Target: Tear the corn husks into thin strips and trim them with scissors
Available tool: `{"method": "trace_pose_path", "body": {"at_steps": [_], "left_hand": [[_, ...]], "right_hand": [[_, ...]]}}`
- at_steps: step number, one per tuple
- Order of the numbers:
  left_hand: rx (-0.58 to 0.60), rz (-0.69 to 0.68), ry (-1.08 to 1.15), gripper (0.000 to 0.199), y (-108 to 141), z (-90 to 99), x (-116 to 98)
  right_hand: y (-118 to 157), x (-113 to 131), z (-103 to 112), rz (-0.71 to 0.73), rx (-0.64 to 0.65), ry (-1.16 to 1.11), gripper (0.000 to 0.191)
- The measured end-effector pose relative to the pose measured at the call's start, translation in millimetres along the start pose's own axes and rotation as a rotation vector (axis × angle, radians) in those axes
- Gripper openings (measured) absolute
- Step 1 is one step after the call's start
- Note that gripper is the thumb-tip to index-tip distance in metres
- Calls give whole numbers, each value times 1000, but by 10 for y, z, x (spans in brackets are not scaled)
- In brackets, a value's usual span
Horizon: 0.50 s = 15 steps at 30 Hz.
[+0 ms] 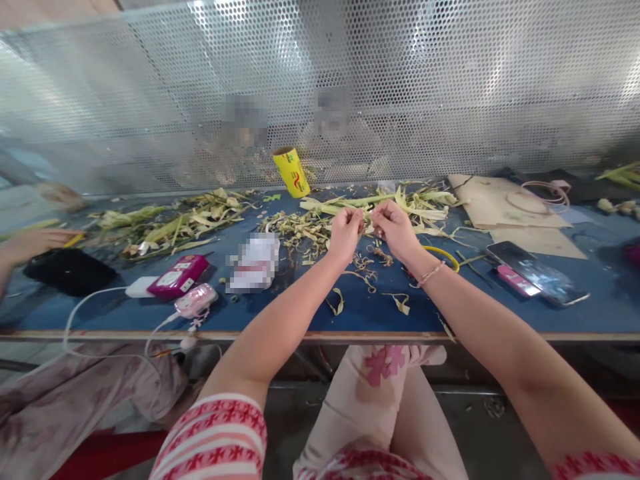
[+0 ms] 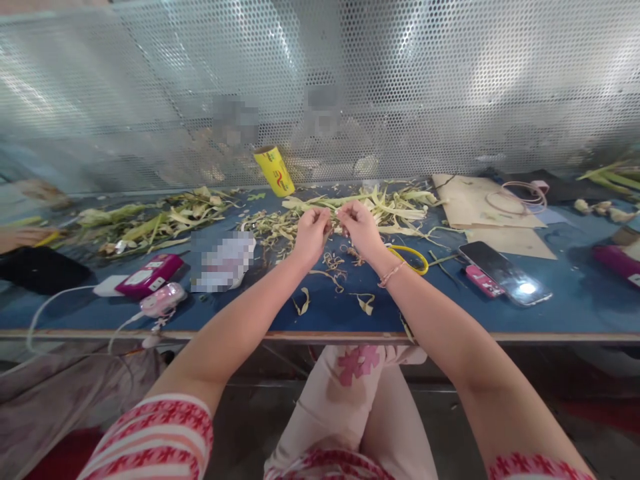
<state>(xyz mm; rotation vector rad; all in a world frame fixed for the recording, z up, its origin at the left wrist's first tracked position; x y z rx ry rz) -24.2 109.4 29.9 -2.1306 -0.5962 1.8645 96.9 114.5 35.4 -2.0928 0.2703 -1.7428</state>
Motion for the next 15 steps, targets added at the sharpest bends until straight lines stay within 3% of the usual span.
{"method": "trace_pose_path", "body": {"at_steps": [5, 10, 15], "left_hand": [[72, 23, -35, 27, -26, -24, 71], [-4, 85, -9, 18, -113, 97, 258], [20, 215, 58, 26, -60, 5, 407]], "right_hand": [[-36, -24, 72, -32, 6, -9, 26], [-82, -68, 142, -52, -14, -20, 33], [-91, -95, 142, -56, -4, -40, 37]]}}
Point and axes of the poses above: each hand's wrist, its own y-axis away from the middle knuckle, its own z-axis out of the back of the hand, x = y × z, the point moved 10 cm from there along -y, towards the middle knuckle, and after that the axes turned 3 degrees about -z, right-handed, at the moved point
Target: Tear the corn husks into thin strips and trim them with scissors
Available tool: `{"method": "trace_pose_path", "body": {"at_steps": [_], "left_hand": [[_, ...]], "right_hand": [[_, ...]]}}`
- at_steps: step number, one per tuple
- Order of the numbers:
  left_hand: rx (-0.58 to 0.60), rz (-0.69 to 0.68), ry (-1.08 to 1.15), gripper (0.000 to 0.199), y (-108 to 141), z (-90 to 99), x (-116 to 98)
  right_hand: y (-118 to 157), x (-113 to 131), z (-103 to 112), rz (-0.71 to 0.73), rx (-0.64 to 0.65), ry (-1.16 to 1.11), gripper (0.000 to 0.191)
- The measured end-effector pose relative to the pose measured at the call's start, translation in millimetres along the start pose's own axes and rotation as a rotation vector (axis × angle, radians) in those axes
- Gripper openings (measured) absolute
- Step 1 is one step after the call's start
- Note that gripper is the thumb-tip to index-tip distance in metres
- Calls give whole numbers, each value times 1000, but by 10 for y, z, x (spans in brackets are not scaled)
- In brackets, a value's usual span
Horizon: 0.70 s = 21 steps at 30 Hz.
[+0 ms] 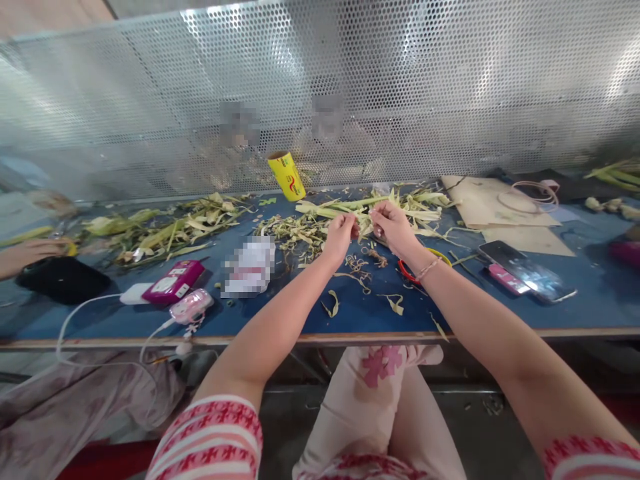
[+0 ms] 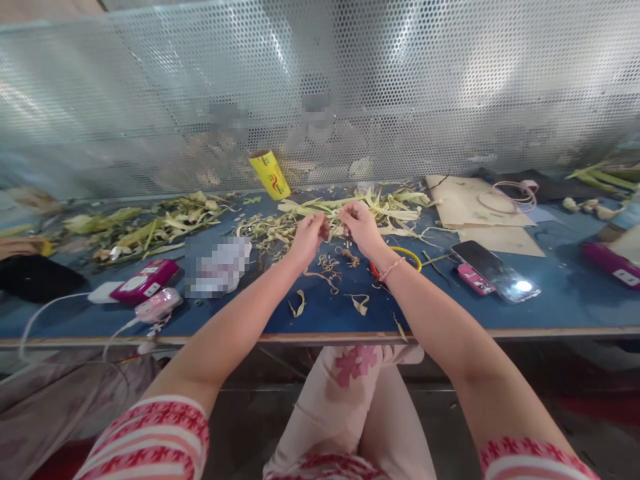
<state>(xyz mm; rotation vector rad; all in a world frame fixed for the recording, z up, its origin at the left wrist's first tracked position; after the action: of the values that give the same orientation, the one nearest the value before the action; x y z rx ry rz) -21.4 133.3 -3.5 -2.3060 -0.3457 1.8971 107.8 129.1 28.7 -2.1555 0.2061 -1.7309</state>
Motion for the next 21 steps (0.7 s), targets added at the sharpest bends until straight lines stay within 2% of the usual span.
{"method": "trace_pose_path", "body": {"at_steps": [2, 4, 9, 13, 16, 21], "left_hand": [[38, 14, 21, 31, 39, -84, 13], [39, -43, 4, 33, 69, -114, -52], [-21, -136, -93, 26, 115, -56, -224], [-56, -199, -250, 23, 146, -8, -362], [-82, -264, -358, 23, 175, 11, -439], [-113, -238, -327, 25, 175, 44, -347]], "right_hand": [[-1, -17, -15, 4, 10, 20, 36], [0, -28, -22, 18, 4, 69, 33], [44, -6, -98, 59, 7, 223, 24], [116, 89, -169, 125, 12, 333, 18], [148, 105, -179, 123, 1, 361, 16], [186, 131, -200, 150, -16, 377, 16]]}}
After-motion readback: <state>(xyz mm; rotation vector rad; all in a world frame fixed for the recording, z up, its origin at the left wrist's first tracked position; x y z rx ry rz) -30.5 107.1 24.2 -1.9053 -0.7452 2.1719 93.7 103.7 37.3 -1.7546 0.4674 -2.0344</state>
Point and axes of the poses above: each hand's wrist, its own y-axis away from the middle knuckle, its own z-axis out of the back of the hand, x = y × z, the point moved 10 cm from there along -y, towards the middle knuckle, and after that the axes turned 3 degrees about -z, right-handed, at the moved point
